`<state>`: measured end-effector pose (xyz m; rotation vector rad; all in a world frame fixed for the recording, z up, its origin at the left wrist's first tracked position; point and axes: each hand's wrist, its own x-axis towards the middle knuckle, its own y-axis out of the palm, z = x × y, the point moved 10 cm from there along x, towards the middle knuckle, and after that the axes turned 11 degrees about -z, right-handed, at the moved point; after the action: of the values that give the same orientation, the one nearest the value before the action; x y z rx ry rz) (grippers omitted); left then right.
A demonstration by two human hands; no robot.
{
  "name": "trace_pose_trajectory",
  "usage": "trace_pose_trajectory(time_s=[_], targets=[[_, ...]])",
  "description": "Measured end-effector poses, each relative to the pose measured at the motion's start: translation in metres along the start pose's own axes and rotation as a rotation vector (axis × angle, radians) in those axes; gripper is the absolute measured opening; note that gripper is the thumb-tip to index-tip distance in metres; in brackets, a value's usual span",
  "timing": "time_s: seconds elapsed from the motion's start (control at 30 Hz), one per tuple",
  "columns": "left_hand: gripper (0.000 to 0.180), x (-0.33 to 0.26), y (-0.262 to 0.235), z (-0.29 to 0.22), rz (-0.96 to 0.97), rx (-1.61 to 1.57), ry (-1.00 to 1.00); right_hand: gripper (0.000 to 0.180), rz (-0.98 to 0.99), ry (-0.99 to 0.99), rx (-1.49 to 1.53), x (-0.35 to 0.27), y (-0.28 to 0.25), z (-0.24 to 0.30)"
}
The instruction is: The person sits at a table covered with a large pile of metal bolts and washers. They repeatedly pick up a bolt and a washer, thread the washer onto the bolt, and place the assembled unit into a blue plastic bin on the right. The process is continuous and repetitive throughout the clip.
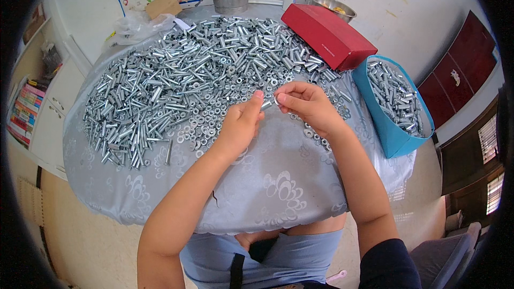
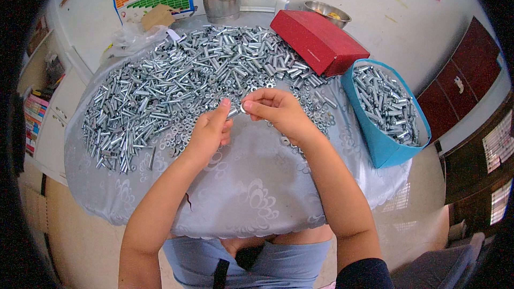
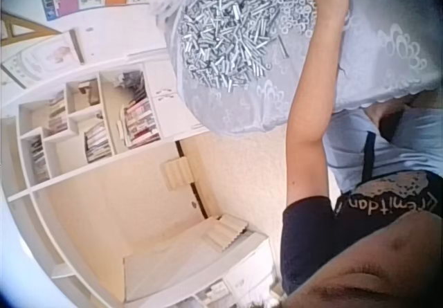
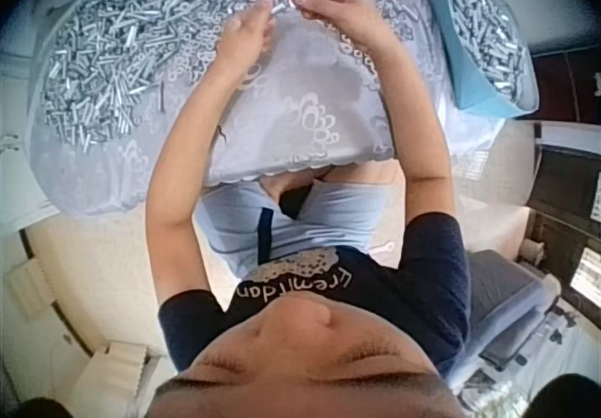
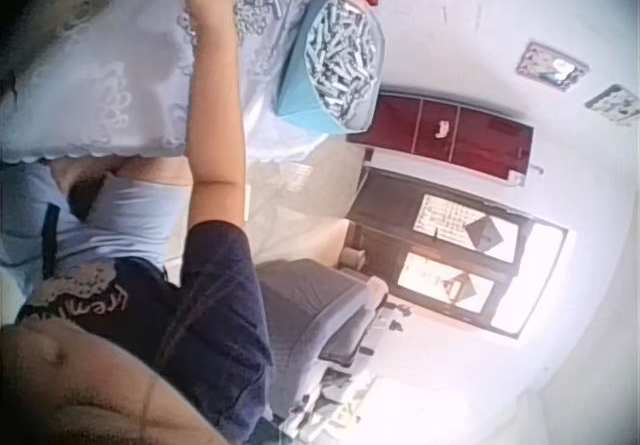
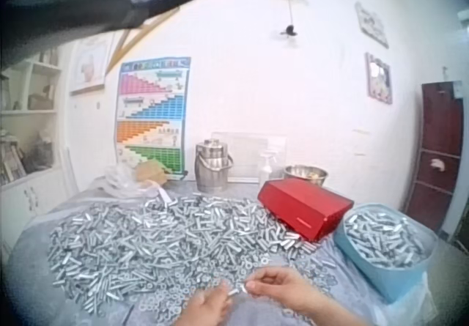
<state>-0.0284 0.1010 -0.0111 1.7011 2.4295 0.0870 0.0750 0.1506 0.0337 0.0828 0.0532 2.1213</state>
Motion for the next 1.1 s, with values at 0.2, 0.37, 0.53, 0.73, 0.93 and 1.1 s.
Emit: trace_pose_trajectory(time_s=[0.2,0.37,0.53,0.73,0.93,1.1], targets=[[0.046,0.001,0.001,0.003,0.016,-0.022,-0.041,0.019,-0.104,-0.109,-0.024,0.0,-0.005,0.008],[0.046,-0.002,0.004,0.005,0.043,-0.107,-0.105,0.018,-0.019,-0.089,-0.059,0.0,0.002,0.004],[0.044,-0.003,0.006,0.002,0.048,-0.061,-0.078,0.017,-0.013,-0.165,-0.073,-0.004,0.008,0.008],[0.043,-0.004,0.003,-0.007,0.021,-0.094,-0.042,0.015,-0.06,-0.324,-0.532,-0.006,-0.011,0.03],[0.047,0.001,-0.006,-0.007,-0.038,-0.093,-0.044,0.016,-0.022,-0.572,-1.186,-0.013,-0.02,0.026],[0.048,0.0,-0.007,-0.01,-0.044,-0.097,-0.045,0.017,0.007,-0.538,-1.207,-0.011,-0.022,0.017]])
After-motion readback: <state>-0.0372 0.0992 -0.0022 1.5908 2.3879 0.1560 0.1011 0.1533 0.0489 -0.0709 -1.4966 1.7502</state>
